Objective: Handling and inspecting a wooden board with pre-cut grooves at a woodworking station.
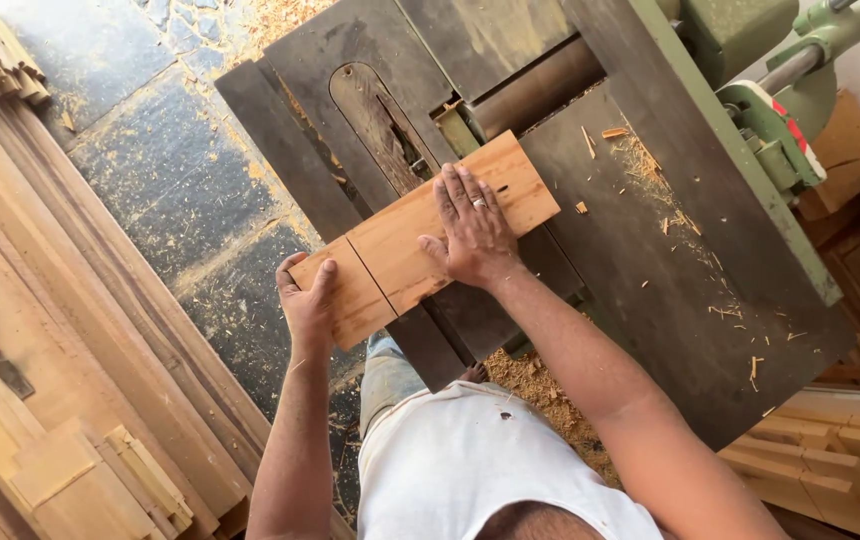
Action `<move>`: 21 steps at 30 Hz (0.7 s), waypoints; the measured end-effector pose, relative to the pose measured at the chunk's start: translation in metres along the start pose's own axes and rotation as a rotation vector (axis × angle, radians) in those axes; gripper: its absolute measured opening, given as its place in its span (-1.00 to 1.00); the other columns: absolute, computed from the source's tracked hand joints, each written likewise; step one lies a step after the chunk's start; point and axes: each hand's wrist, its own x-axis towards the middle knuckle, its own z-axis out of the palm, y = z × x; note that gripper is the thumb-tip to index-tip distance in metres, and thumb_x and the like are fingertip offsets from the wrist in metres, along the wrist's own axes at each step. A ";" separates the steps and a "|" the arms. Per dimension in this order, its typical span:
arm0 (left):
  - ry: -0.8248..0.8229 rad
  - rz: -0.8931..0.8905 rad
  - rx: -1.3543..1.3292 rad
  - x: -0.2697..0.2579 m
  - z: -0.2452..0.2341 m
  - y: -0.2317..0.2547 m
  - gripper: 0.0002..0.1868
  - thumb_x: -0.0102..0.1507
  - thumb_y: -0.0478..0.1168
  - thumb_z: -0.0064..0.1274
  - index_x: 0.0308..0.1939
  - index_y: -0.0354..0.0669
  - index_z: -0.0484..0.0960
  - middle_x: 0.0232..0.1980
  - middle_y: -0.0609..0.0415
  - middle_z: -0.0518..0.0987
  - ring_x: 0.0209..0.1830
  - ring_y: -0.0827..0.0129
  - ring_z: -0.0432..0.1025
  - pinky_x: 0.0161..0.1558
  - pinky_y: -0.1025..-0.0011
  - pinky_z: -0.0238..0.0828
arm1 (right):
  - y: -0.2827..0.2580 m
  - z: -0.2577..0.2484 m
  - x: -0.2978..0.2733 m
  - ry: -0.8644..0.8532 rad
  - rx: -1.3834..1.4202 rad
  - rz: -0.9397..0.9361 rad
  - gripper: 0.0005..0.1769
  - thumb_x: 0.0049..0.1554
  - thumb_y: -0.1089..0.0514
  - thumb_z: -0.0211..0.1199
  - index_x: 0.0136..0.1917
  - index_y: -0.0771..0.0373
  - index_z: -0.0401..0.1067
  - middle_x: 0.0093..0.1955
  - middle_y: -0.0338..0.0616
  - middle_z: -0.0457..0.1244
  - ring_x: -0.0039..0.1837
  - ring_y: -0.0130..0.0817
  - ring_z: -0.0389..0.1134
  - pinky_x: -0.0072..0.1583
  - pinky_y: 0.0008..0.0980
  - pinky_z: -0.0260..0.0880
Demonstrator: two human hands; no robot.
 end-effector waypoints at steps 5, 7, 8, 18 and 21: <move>0.005 0.003 0.002 0.022 -0.001 0.008 -0.39 0.23 -0.08 0.34 0.23 -0.13 0.36 0.01 0.05 0.52 -0.02 0.40 0.45 0.01 0.39 0.53 | -0.003 -0.003 0.023 -0.005 0.001 -0.007 0.05 0.25 -0.41 -0.02 0.66 0.37 -0.17 0.72 0.17 -0.26 0.72 0.03 -0.29 0.63 0.01 -0.33; 0.001 0.000 0.002 0.028 -0.001 0.008 -0.39 0.23 -0.07 0.34 0.23 -0.12 0.36 0.01 0.05 0.52 -0.02 0.40 0.45 0.01 0.39 0.54 | -0.002 -0.001 0.028 -0.013 -0.002 -0.003 0.05 0.25 -0.41 -0.03 0.66 0.37 -0.17 0.72 0.16 -0.27 0.72 0.03 -0.29 0.63 0.01 -0.34; 0.001 -0.003 0.007 0.031 -0.001 0.010 -0.38 0.22 -0.06 0.34 0.23 -0.11 0.35 0.01 0.04 0.51 -0.01 0.39 0.45 0.01 0.37 0.55 | -0.002 0.001 0.032 -0.019 -0.012 -0.005 0.05 0.26 -0.42 -0.05 0.66 0.37 -0.19 0.72 0.17 -0.28 0.72 0.03 -0.31 0.63 0.01 -0.35; 0.016 0.006 0.045 0.053 -0.002 0.013 -0.35 0.21 0.00 0.34 0.23 -0.08 0.34 0.07 0.02 0.48 0.06 0.35 0.45 0.08 0.31 0.57 | -0.006 0.000 0.055 -0.097 -0.056 0.017 0.03 0.28 -0.45 -0.16 0.67 0.35 -0.25 0.73 0.13 -0.36 0.72 -0.02 -0.38 0.63 -0.03 -0.43; 0.010 0.037 0.032 0.060 -0.005 0.007 -0.38 0.24 -0.02 0.33 0.22 -0.10 0.34 0.09 0.02 0.48 0.08 0.35 0.44 0.10 0.32 0.54 | -0.007 -0.004 0.063 -0.106 -0.061 0.017 0.03 0.28 -0.45 -0.16 0.67 0.33 -0.25 0.73 0.11 -0.36 0.72 -0.04 -0.38 0.63 -0.04 -0.43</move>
